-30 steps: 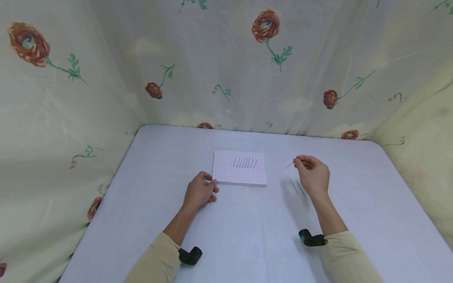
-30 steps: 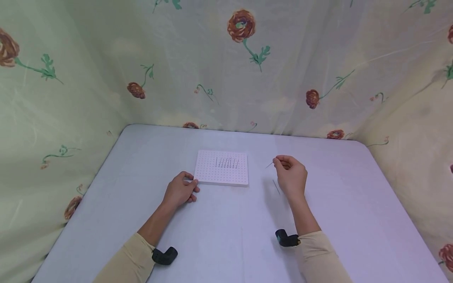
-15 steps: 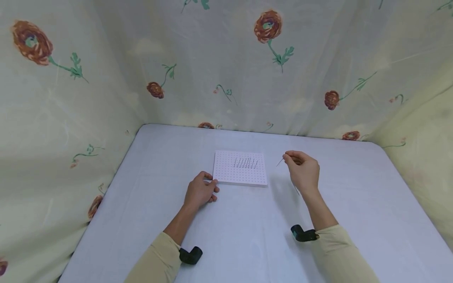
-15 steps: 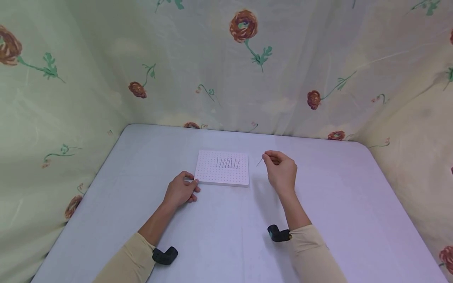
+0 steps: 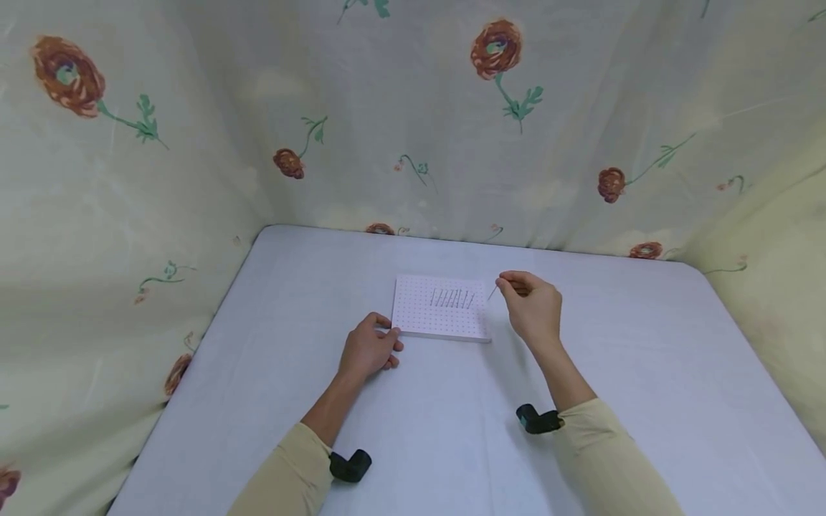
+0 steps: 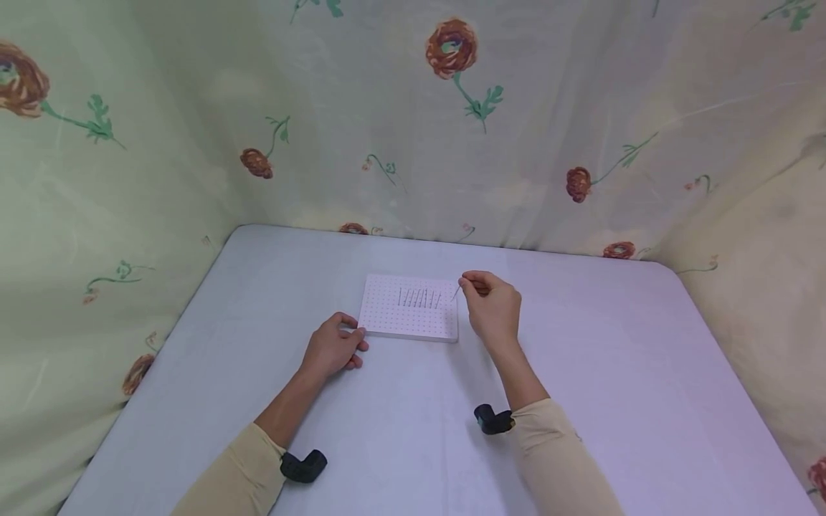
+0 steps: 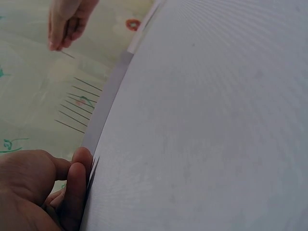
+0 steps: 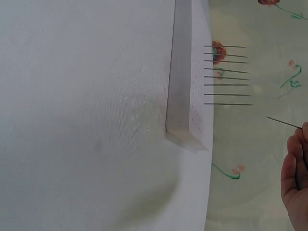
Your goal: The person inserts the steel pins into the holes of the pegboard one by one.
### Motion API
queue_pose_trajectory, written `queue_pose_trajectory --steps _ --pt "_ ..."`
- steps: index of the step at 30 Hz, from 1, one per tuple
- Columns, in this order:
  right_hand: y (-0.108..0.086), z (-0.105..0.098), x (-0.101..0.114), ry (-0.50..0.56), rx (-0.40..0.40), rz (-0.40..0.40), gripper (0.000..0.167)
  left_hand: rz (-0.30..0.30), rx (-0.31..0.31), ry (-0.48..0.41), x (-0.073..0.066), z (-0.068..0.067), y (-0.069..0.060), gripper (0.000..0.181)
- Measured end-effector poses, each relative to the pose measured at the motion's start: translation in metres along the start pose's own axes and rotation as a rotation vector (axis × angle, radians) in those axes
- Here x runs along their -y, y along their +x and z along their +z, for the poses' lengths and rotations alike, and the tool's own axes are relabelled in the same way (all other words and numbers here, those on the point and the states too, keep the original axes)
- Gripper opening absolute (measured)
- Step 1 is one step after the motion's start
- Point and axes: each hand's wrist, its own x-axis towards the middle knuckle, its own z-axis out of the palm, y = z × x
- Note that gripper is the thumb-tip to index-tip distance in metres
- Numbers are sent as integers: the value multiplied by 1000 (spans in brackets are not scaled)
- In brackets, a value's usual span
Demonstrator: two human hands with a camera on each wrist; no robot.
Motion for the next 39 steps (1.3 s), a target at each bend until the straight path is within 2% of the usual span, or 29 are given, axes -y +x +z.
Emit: queue_pose_trajectory --steps 17,27,39 --pt "0 27 -8 -74 47 10 19 -10 5 -2 2 1 1 26" --pt "0 37 -15 -99 61 23 18 -12 0 -2 1 0 0 25" --pt "-1 42 -14 -100 66 31 18 -9 -8 1 3 0 2 25"
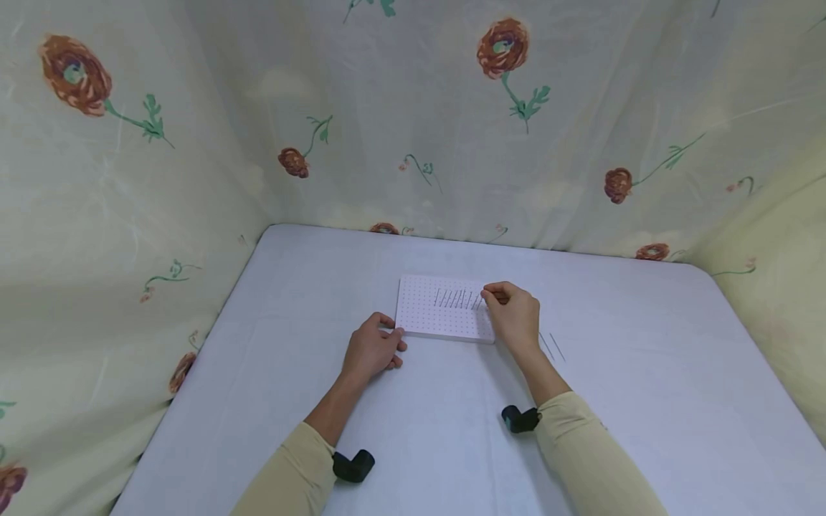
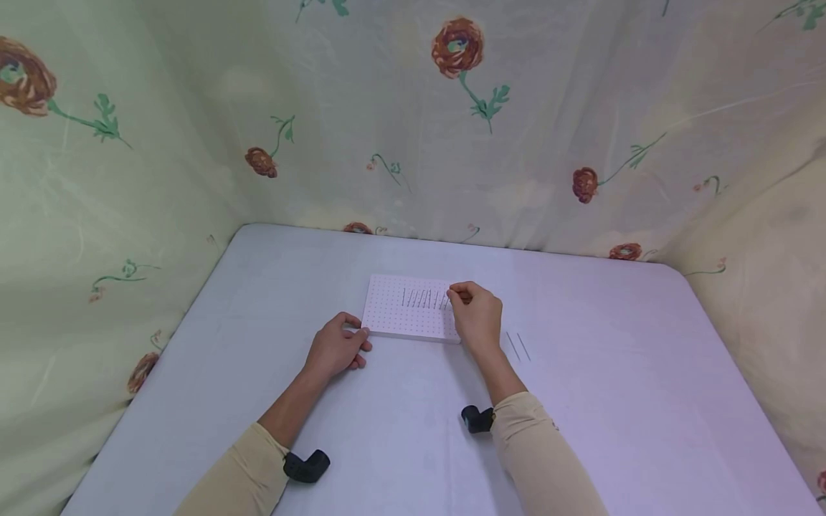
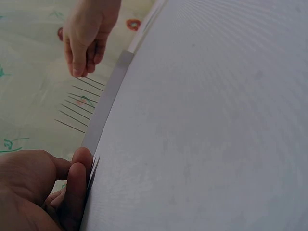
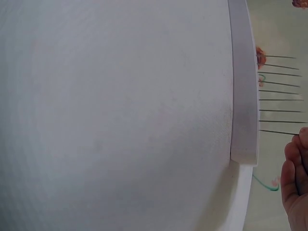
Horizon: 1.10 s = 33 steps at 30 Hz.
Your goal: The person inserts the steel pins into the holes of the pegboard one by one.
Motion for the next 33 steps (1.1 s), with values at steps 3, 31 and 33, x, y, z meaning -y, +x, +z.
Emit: queue_pose_trajectory --steps 3,31,33 --pt "-1 0 1 1 -1 5 18 3 2 -1 0 0 0 26" --pt "-4 -11 -11 -31 52 52 24 -1 -2 5 -3 0 -3 25" --pt "-5 -17 -14 -26 51 65 24 -2 -2 5 -3 0 -3 25"
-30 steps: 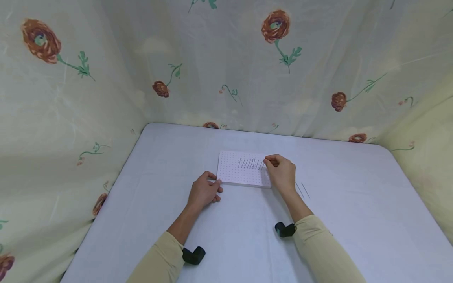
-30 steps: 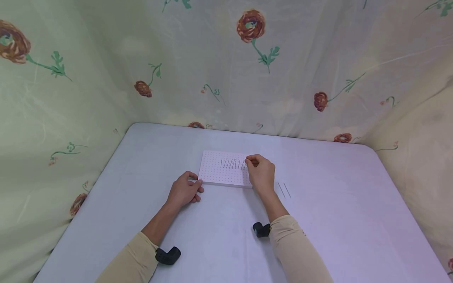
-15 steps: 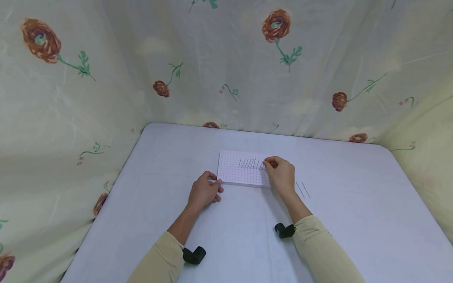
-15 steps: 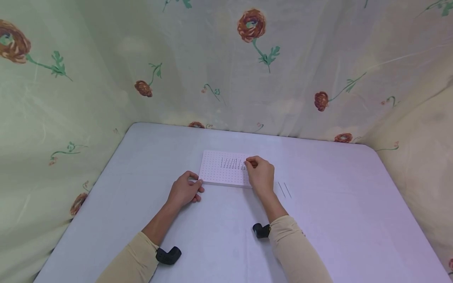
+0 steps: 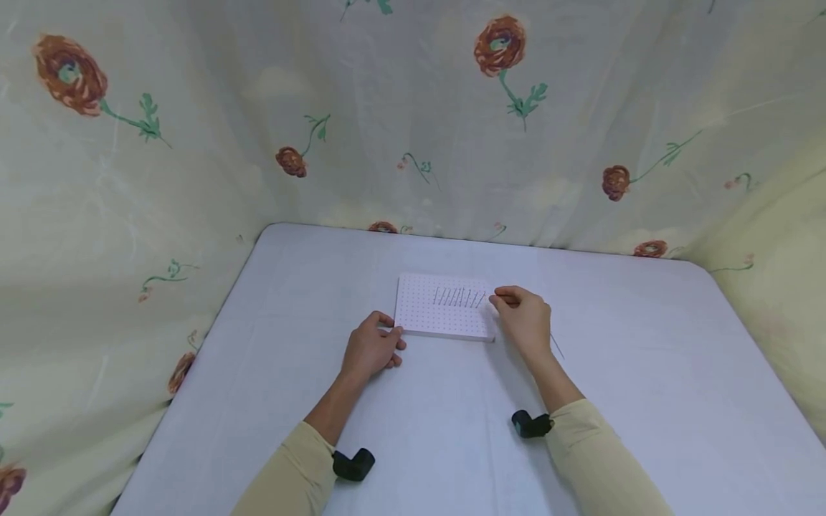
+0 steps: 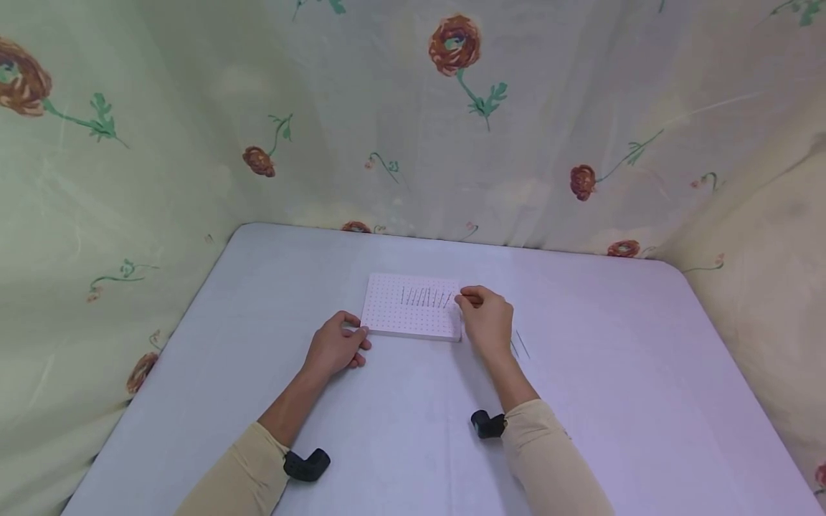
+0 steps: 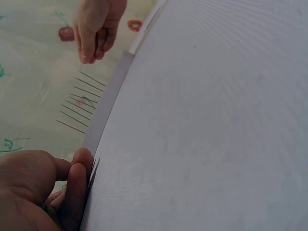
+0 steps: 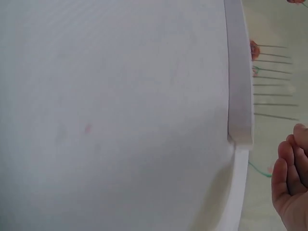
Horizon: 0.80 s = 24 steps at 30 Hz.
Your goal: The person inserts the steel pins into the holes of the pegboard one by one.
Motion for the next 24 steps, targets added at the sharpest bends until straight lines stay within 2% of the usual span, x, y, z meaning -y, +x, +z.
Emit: queue_pose_trajectory --steps 9,16,20,24 --pt "-6 -44 -22 -23 -25 147 30 12 -4 7 -1 -2 1 27" --pt "-11 -75 -50 -79 -32 219 35 14 -2 -2 -2 -3 1 26" --pt "-21 -87 -65 -126 -10 234 38 10 0 -1 -1 -2 1 26" --pt "-31 -93 -75 -150 67 274 40 12 2 1 -1 0 0 26"
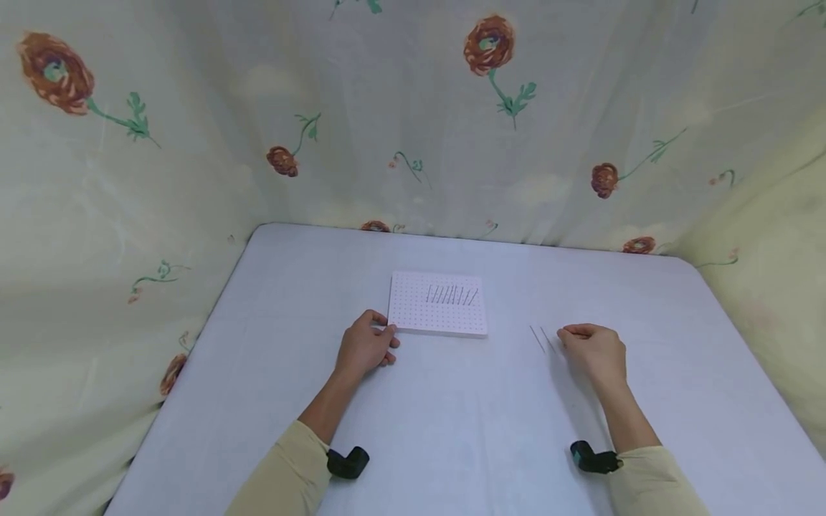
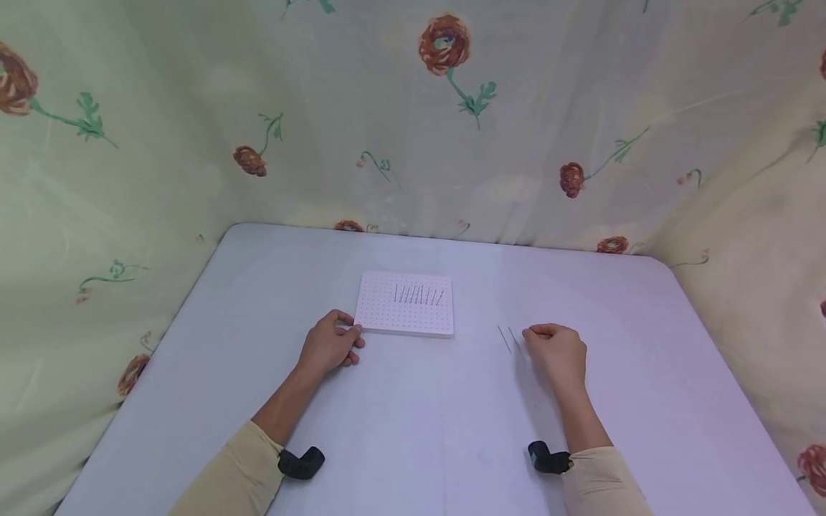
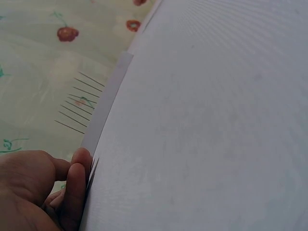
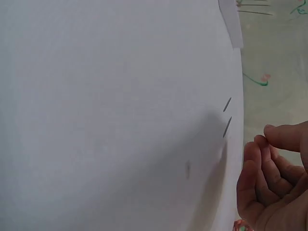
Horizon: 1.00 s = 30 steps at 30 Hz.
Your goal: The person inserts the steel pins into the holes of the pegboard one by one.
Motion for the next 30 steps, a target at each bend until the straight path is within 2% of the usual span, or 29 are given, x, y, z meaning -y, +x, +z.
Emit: queue_pose_trajectory --steps 4,10,21,30 --pt "-5 -2 -7 -36 91 31 41 1 2 6 0 0 0 26" --pt "-8 -3 -9 -103 154 28 38 -5 6 8 -1 0 1 26" --pt "-8 4 -12 -199 133 -42 32 -10 6 13 1 1 1 26" --pt "-6 3 -2 -259 135 -69 28 -8 3 4 2 2 1 25"
